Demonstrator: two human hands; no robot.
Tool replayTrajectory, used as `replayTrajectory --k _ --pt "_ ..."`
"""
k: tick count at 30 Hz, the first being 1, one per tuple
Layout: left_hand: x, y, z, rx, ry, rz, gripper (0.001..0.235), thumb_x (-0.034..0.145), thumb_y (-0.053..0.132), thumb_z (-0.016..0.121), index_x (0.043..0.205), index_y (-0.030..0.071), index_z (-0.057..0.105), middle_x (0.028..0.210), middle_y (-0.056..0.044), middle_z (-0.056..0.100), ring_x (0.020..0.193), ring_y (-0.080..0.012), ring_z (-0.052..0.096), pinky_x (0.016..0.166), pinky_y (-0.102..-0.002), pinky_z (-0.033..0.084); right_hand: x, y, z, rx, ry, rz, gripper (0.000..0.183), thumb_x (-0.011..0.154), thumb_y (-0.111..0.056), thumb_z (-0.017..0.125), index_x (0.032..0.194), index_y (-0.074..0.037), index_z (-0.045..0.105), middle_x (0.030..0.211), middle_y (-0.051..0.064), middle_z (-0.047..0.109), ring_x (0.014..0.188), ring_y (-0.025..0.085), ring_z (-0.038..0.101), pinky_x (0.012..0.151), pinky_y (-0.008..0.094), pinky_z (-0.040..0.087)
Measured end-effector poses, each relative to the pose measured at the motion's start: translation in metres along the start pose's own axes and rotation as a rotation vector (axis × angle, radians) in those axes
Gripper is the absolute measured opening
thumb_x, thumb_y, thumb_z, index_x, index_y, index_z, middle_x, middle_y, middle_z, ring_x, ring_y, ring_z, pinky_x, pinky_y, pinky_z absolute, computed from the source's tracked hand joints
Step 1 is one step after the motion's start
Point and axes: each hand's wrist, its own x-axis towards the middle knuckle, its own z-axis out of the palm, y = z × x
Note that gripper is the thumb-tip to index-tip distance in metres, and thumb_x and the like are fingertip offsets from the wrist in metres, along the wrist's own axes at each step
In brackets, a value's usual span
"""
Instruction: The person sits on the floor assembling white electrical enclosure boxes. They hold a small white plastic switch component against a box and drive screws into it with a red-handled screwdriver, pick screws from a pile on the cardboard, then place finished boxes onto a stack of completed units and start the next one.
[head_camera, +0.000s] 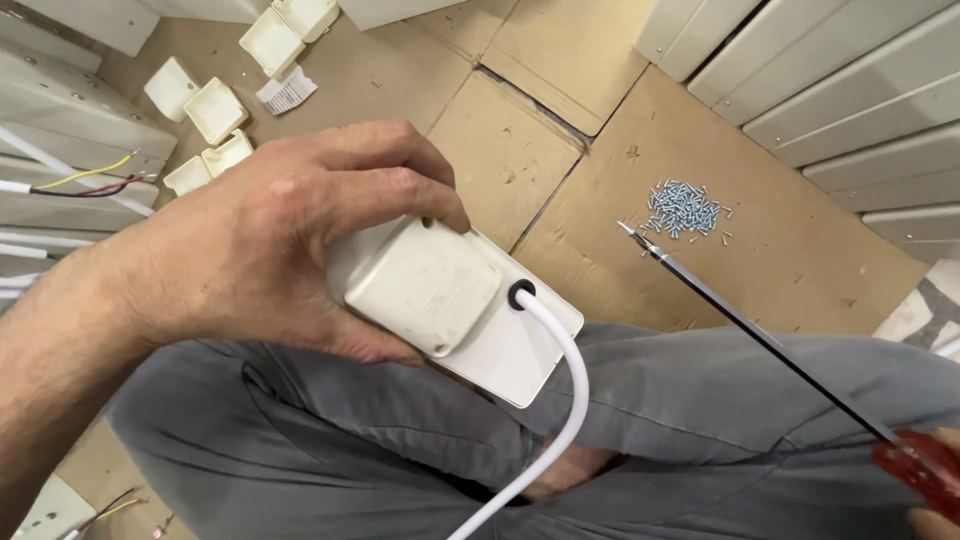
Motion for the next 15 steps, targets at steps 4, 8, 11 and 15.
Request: replayTrajectory --k 4,8,11,15 --pt "0.003 -0.001 0.001 0.024 0.011 0.034 0.077 0.055 0.028 0.095 0.122 0.006 0.065 0.123 -0.01 0.064 0.112 -0.0292 0.067 0.09 -0.038 0.058 0.008 -0.032 -0.003 -0.027 0.012 0.031 0.092 0.058 -0.013 0.081 0.146 -0.006 0.054 0.116 0.017 0.072 0.111 0.026 0.072 0.112 0.042 0.051" --pt "0.004 0.0 0.003 0.017 0.022 0.035 0.073 0.06 0.03 0.095 0.121 0.006 0.064 0.121 -0.01 0.064 0.109 -0.0279 0.068 0.088 -0.037 0.058 0.022 -0.061 -0.013 -0.074 -0.086 0.08 0.086 0.053 -0.012 0.086 0.136 -0.009 0.065 0.11 0.014 0.075 0.107 0.026 0.074 0.105 0.042 0.055" --pt "0.004 0.001 0.004 0.008 0.034 0.001 0.069 0.061 0.028 0.094 0.12 0.006 0.065 0.12 -0.01 0.065 0.108 -0.0267 0.069 0.089 -0.036 0.059 0.021 -0.101 0.0 -0.106 -0.034 0.112 0.08 0.055 -0.01 0.085 0.133 -0.009 0.069 0.107 0.015 0.077 0.102 0.026 0.075 0.102 0.04 0.056" --pt "0.003 0.002 0.008 0.019 0.056 0.02 0.069 0.061 0.026 0.092 0.12 0.006 0.065 0.12 -0.011 0.064 0.112 -0.027 0.069 0.091 -0.038 0.06 0.021 -0.148 0.008 -0.033 0.101 0.053 0.078 0.062 -0.012 0.08 0.138 -0.007 0.062 0.112 0.017 0.074 0.107 0.026 0.072 0.106 0.04 0.054"
